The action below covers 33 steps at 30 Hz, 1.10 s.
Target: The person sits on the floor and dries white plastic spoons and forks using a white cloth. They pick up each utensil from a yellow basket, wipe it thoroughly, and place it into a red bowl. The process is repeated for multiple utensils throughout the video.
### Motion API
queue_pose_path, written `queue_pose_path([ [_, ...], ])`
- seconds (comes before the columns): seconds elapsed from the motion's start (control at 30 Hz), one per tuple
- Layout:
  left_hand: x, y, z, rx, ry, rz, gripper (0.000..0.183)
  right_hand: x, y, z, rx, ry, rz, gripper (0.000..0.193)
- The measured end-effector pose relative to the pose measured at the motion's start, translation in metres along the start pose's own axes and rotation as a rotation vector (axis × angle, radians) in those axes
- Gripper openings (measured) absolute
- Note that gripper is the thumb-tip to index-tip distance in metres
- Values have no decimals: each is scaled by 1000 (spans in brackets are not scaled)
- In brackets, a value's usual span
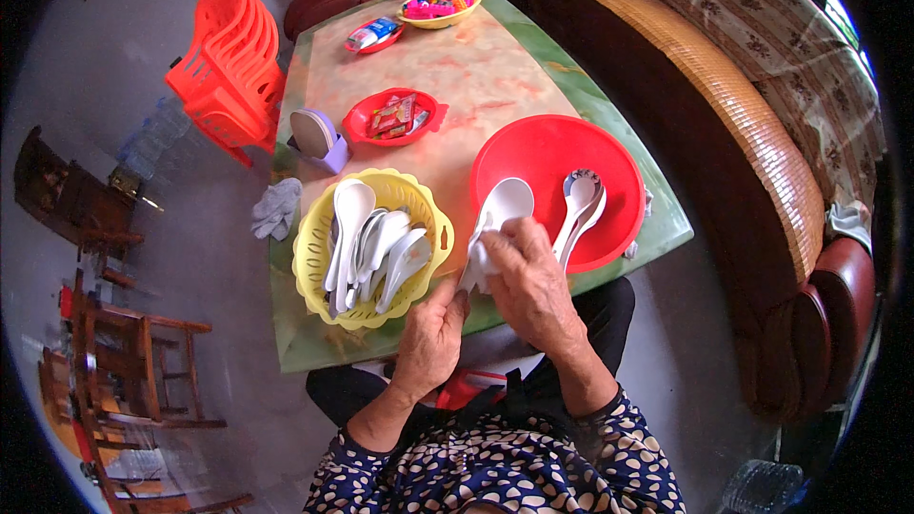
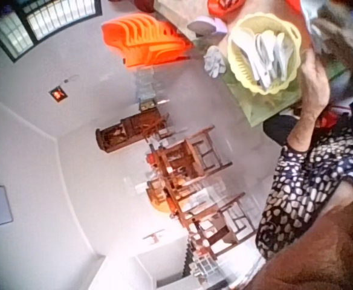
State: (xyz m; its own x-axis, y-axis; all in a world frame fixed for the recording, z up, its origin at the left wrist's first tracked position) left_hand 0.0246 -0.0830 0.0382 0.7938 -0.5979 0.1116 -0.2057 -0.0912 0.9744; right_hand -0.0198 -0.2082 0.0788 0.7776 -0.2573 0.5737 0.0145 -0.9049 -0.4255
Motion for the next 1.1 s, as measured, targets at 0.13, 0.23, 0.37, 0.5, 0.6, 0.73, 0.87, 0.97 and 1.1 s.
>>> queue_pose_path([
  [0.13, -7, -15, -3, -8, 22, 5, 32, -5, -3, 9, 10, -49, -40, 36],
  [0.23, -13, -16, 3, 44, -4, -49, 33, 5, 12, 5, -119, 126, 113, 35],
  [0.37, -19, -11, 9, -38, 58, -76, 33, 6, 25, 1, -47, 460, 197, 38],
  [0.5, -19, -12, 13, -45, 92, -74, 32, 4, 21, 5, -26, 421, 194, 40],
  [0.6, -17, -16, 5, 14, 120, -37, 32, 3, 11, 19, 104, 168, 66, 40],
  [0.73, -17, -23, -4, -23, 112, -64, 32, -7, -1, 20, 327, -66, -66, 38],
  [0.87, -16, -23, -6, -16, 131, 38, 33, -13, -3, 25, 390, -25, -52, 37],
  [0.97, -18, -24, -5, -9, 124, -95, 32, -5, 7, 27, 162, 156, 7, 38],
  [1.1, -22, -23, -2, -15, 122, -62, 33, 10, 23, 15, -55, 393, 89, 44],
])
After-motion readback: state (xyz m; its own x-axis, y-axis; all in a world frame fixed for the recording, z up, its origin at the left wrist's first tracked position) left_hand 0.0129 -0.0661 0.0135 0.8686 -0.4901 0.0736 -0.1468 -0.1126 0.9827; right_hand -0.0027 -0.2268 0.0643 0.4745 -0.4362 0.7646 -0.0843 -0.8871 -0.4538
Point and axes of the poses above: each hand's wrist, its own x-axis towards the middle knuckle, its own z-axis out of the palm, y = z × x, the point moved 7 cm from there along x, towards the middle knuckle, and after that the axes turned 14 degrees about -x, right-handed, at the moved point
